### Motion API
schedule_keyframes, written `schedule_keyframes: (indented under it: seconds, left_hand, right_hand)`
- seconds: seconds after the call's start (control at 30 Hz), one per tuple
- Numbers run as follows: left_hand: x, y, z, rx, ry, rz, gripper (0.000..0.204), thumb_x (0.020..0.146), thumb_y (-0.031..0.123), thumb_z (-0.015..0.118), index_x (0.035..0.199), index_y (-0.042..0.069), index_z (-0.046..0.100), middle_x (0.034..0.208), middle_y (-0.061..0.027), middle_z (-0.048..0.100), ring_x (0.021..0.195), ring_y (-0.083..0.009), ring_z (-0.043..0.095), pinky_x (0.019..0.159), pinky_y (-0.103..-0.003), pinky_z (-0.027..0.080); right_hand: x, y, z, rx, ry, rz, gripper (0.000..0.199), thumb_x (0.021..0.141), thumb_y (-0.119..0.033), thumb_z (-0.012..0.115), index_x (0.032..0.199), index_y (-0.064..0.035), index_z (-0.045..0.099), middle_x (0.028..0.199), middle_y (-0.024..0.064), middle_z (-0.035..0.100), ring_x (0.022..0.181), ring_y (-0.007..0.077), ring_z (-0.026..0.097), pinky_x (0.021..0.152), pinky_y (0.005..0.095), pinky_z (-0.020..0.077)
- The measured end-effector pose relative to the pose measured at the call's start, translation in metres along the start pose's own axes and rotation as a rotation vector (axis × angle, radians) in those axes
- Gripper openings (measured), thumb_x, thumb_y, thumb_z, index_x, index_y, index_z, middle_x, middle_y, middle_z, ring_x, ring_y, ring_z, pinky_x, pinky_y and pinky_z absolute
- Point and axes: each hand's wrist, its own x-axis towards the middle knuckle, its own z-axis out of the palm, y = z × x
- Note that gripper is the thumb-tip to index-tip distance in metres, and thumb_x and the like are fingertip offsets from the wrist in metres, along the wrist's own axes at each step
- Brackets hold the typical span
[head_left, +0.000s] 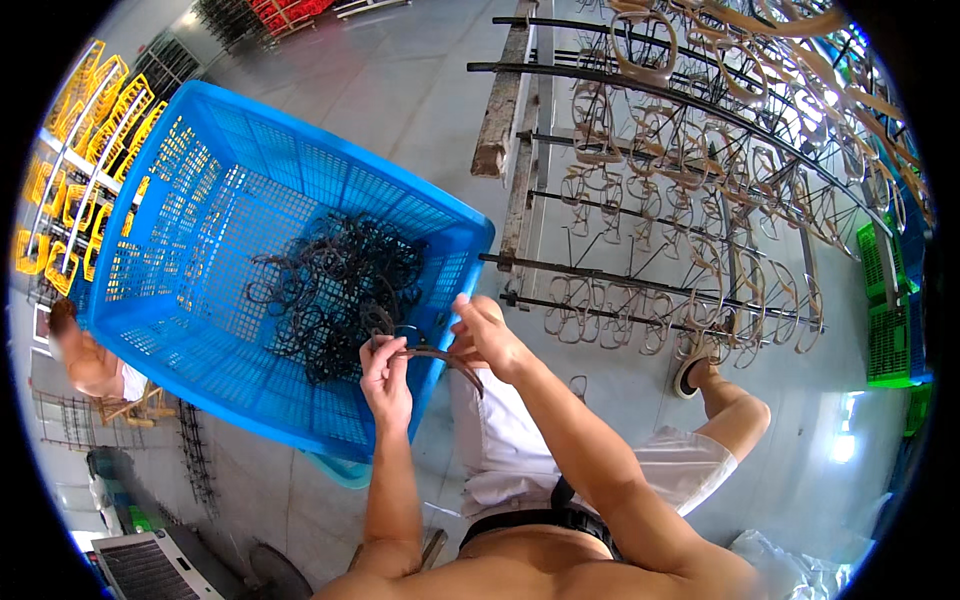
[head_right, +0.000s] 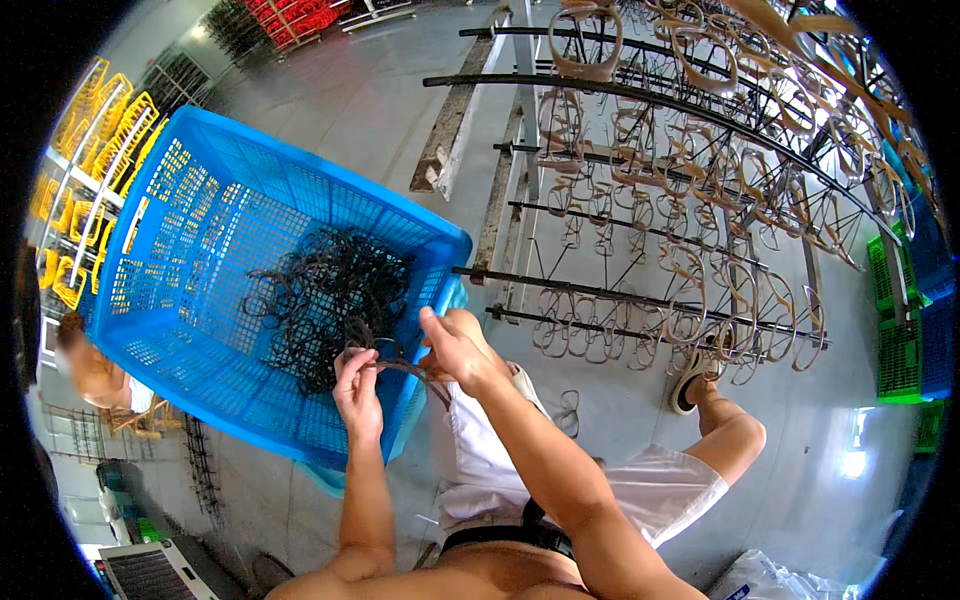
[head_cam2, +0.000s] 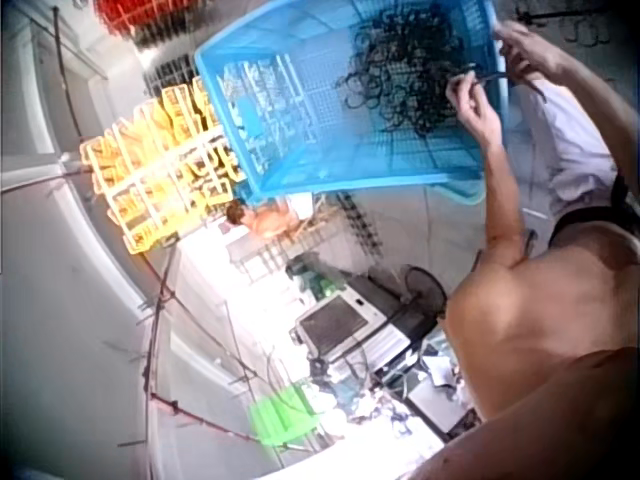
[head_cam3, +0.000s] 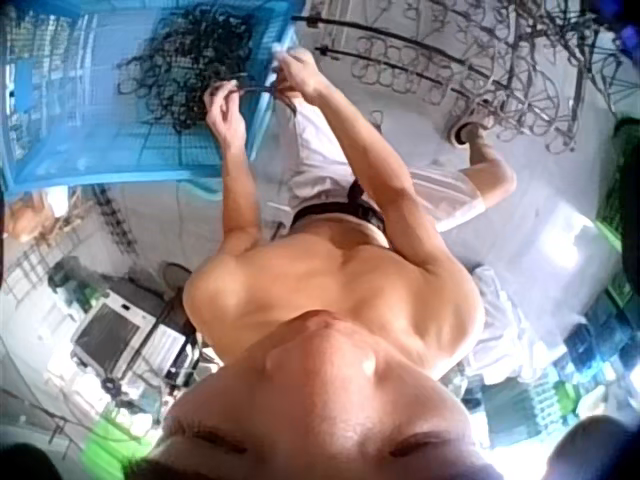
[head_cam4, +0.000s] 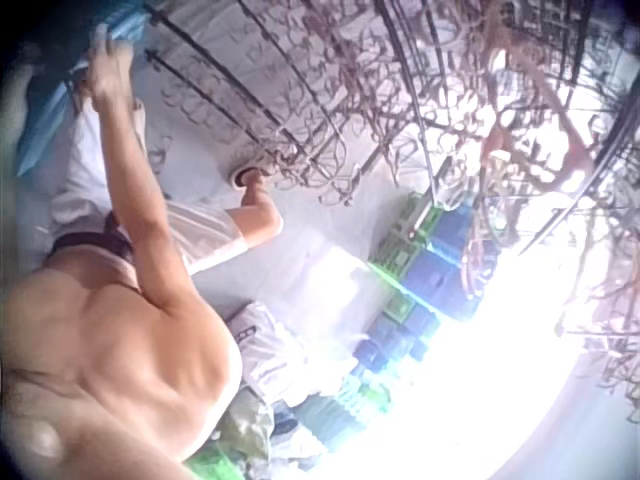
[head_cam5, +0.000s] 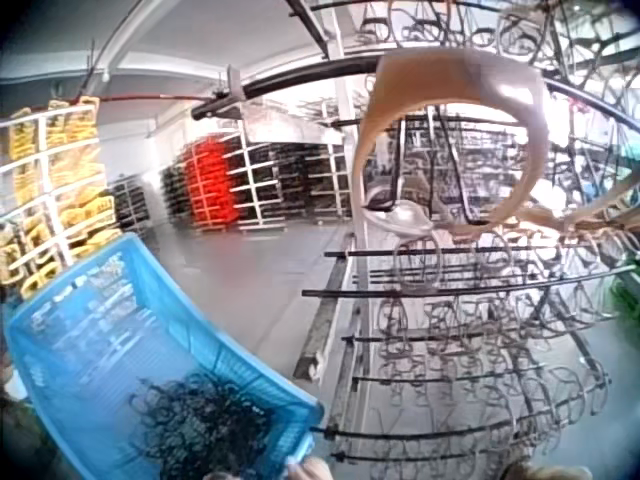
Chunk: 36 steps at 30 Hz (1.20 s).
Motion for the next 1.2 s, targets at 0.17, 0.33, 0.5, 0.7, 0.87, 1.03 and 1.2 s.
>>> schedule_keyframes:
  seconds: [0.17, 0.33, 0.5, 0.7, 0.87, 1.03, 1.2]
  left_hand:
    - [0.004, -0.002, 0.007, -0.272, 0.089, 0.069, 0.02, 0.078, -0.011, 0.054, 0.093, -0.003, 0.065, 0.106, -0.0086, 0.047, 0.099, -0.0205, 0.056, 0.087, -0.03, 0.047]
    - [-0.006, 0.001, 0.036, 0.293, 0.181, 0.352, 0.019, 0.083, -0.008, 0.055, 0.098, -0.003, 0.065, 0.105, -0.0103, 0.047, 0.1, -0.0249, 0.054, 0.085, -0.034, 0.046]
    - [-0.038, 0.019, 0.065, 0.283, -0.192, 0.38, 0.028, 0.074, 0.007, 0.053, 0.097, -0.004, 0.065, 0.106, -0.0164, 0.049, 0.107, -0.035, 0.053, 0.092, -0.043, 0.042]
    - [-0.034, -0.005, 0.047, -0.033, -0.168, 0.171, 0.015, 0.09, 0.003, 0.047, 0.103, -0.002, 0.054, 0.098, -0.0105, 0.051, 0.089, -0.0239, 0.058, 0.08, -0.033, 0.049]
    - [-0.03, -0.014, 0.047, 0.032, -0.157, 0.161, 0.011, 0.091, 0.003, 0.048, 0.1, 0.0, 0.054, 0.091, -0.0066, 0.051, 0.081, -0.0172, 0.055, 0.071, -0.029, 0.05]
    - [-0.02, -0.007, 0.035, 0.084, -0.213, 0.071, 0.02, 0.093, 0.004, 0.046, 0.113, 0.005, 0.046, 0.091, -0.0031, 0.049, 0.077, -0.0102, 0.045, 0.066, -0.023, 0.04]
    - [-0.022, -0.002, 0.044, -0.144, -0.344, 0.035, 0.035, 0.09, 0.0, 0.04, 0.124, 0.008, 0.034, 0.092, -0.0045, 0.049, 0.081, -0.0125, 0.046, 0.073, -0.026, 0.04]
  right_hand:
    - [-0.005, 0.034, -0.01, -0.49, -0.044, -0.248, 0.062, 0.092, -0.053, 0.042, 0.112, 0.0048, 0.051, 0.103, 0.0228, 0.057, 0.103, 0.0321, 0.054, 0.088, 0.0389, 0.042]
    - [-0.033, 0.059, 0.004, -0.199, 0.337, -0.268, 0.055, 0.093, -0.046, 0.045, 0.112, 0.0061, 0.05, 0.091, 0.0262, 0.058, 0.092, 0.0365, 0.057, 0.087, 0.0385, 0.043]
    - [0.005, 0.078, 0.007, -0.19, 0.494, -0.818, 0.026, 0.097, -0.021, 0.043, 0.101, 0.0034, 0.051, 0.077, 0.0101, 0.058, 0.068, 0.0142, 0.057, 0.06, 0.028, 0.0476]
    - [-0.022, 0.051, -0.01, 0.019, 0.341, -0.663, 0.019, 0.097, -0.013, 0.04, 0.087, 0.0008, 0.049, 0.067, 0.002, 0.051, 0.062, 0.0104, 0.049, 0.056, 0.0242, 0.042]
    - [-0.002, 0.062, 0.013, 0.064, 0.194, -0.731, 0.019, 0.094, -0.017, 0.048, 0.092, 0.0011, 0.054, 0.074, 0.0036, 0.056, 0.066, 0.0114, 0.054, 0.057, 0.0261, 0.0455]
    - [-0.007, 0.063, 0.015, 0.227, -0.031, -0.544, 0.026, 0.095, -0.023, 0.047, 0.087, 0.0014, 0.053, 0.074, 0.0046, 0.055, 0.066, 0.0121, 0.051, 0.059, 0.0276, 0.0446]
    - [-0.02, 0.045, -0.014, 0.097, -0.223, -0.486, 0.023, 0.093, -0.022, 0.053, 0.099, 0.0001, 0.05, 0.074, 0.0032, 0.052, 0.067, 0.0092, 0.05, 0.058, 0.0235, 0.0426]
